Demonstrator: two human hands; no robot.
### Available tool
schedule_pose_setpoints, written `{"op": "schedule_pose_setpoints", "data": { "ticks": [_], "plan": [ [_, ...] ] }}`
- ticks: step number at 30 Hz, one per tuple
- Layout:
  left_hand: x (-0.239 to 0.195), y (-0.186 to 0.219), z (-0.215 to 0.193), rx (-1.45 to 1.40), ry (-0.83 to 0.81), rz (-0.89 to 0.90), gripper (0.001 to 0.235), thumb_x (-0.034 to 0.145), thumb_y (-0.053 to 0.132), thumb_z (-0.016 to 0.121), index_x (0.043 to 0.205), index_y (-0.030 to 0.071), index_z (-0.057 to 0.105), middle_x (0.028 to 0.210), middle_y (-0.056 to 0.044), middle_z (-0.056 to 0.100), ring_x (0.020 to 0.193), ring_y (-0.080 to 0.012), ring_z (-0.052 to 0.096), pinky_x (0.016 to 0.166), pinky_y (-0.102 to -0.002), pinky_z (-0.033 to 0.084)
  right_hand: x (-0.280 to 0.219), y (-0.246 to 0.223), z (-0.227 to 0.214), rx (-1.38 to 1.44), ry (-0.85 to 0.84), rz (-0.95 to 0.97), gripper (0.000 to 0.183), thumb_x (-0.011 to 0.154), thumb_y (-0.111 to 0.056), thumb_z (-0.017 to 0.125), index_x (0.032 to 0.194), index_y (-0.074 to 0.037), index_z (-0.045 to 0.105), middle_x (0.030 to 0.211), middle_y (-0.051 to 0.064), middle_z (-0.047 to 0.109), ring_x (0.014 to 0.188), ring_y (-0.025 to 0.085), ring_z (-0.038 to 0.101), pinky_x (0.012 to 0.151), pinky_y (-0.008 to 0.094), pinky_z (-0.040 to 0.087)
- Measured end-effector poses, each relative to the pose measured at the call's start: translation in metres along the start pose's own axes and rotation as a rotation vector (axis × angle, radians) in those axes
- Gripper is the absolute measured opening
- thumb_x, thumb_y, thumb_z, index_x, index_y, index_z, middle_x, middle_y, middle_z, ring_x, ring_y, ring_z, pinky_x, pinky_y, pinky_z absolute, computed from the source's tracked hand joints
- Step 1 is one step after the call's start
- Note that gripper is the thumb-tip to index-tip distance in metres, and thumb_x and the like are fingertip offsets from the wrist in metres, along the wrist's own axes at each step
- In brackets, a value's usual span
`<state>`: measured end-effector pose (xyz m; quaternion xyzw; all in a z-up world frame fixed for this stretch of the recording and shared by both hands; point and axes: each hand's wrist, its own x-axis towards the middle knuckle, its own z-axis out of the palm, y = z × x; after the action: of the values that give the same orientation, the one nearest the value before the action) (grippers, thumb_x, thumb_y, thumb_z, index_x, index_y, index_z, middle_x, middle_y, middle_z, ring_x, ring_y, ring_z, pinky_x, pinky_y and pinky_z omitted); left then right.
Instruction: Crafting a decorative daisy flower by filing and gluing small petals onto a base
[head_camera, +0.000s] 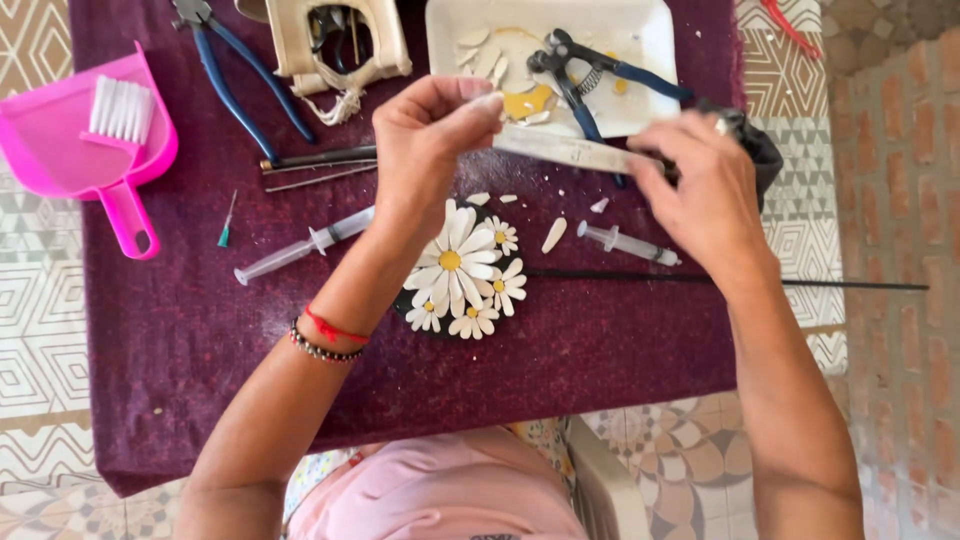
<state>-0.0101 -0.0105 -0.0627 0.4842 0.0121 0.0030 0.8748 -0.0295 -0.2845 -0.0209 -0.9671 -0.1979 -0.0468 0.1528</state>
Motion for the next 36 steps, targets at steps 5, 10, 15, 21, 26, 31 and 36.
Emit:
{"op": "schedule_pose_setpoints", "data": {
  "ticks": [5, 10, 15, 21, 26, 31, 36],
  "plan": [
    [0.006, -0.007, 0.007, -0.026, 0.036, -0.087, 0.009, 0.087, -0.009, 0.074, 0.092, -0.002, 0.075, 0.082, -0.011, 0.074, 0.067, -0.0139, 0.065, 0.062, -0.018, 0.055, 0.055, 0.021, 0.013, -0.227, -0.116, 0.129, 0.064, 0.1, -0.041, 0.069, 0.141, 0.006, 0.056, 0.139, 0.027, 0.054, 0.116, 0.042, 0.056, 0.099, 0.059, 0.044],
    [0.004, -0.017, -0.002, 0.074, 0.053, -0.074, 0.009, 0.089, -0.009, 0.073, 0.089, 0.0, 0.073, 0.078, -0.009, 0.071, 0.066, -0.0123, 0.064, 0.058, -0.017, 0.056, 0.079, -0.003, -0.006, -0.316, -0.392, 0.32, 0.088, 0.103, -0.07, 0.046, 0.143, 0.009, 0.048, 0.139, 0.032, 0.054, 0.118, 0.051, 0.057, 0.102, 0.069, 0.039],
    [0.008, -0.035, -0.012, 0.026, 0.059, 0.085, 0.03, 0.082, -0.001, 0.083, 0.11, -0.006, 0.074, 0.087, -0.011, 0.073, 0.074, -0.0124, 0.073, 0.067, -0.023, 0.063, 0.089, -0.022, -0.004, -0.324, -0.591, 0.465, 0.107, 0.093, -0.075, 0.05, 0.15, 0.015, 0.037, 0.145, 0.038, 0.05, 0.132, 0.059, 0.048, 0.099, 0.073, 0.042],
    [0.016, -0.057, -0.023, 0.09, 0.053, 0.123, 0.028, 0.081, 0.004, 0.088, 0.107, 0.0, 0.078, 0.081, -0.007, 0.074, 0.07, -0.0071, 0.072, 0.064, -0.021, 0.063, 0.109, 0.01, 0.014, -0.413, -0.636, 0.429, 0.13, 0.071, -0.092, 0.062, 0.144, 0.015, 0.048, 0.138, 0.036, 0.057, 0.13, 0.054, 0.054, 0.098, 0.068, 0.046],
    [0.02, -0.058, -0.023, 0.077, 0.071, 0.168, 0.023, 0.086, 0.003, 0.081, 0.108, -0.001, 0.077, 0.083, -0.011, 0.074, 0.071, -0.0113, 0.072, 0.065, -0.023, 0.063, 0.12, 0.009, 0.021, -0.51, -0.691, 0.415, 0.114, 0.072, -0.09, 0.053, 0.128, 0.007, 0.07, 0.128, 0.028, 0.07, 0.121, 0.047, 0.065, 0.096, 0.06, 0.052],
    [0.016, -0.048, -0.019, 0.107, 0.098, 0.236, 0.018, 0.088, 0.006, 0.079, 0.106, 0.001, 0.077, 0.079, -0.011, 0.073, 0.07, -0.0127, 0.072, 0.061, -0.025, 0.062, 0.121, -0.013, 0.012, -0.51, -0.67, 0.454, 0.096, 0.083, -0.073, 0.048, 0.129, 0.008, 0.071, 0.133, 0.031, 0.068, 0.125, 0.049, 0.062, 0.1, 0.06, 0.05],
    [0.006, -0.036, -0.018, 0.216, 0.105, 0.252, 0.015, 0.09, 0.015, 0.077, 0.101, 0.005, 0.077, 0.067, -0.008, 0.073, 0.058, -0.0115, 0.071, 0.054, -0.024, 0.061, 0.101, 0.002, 0.041, -0.493, -0.577, 0.498, 0.099, 0.084, -0.065, 0.057, 0.133, 0.021, 0.057, 0.131, 0.039, 0.06, 0.122, 0.057, 0.058, 0.104, 0.061, 0.045]
  ]
}}
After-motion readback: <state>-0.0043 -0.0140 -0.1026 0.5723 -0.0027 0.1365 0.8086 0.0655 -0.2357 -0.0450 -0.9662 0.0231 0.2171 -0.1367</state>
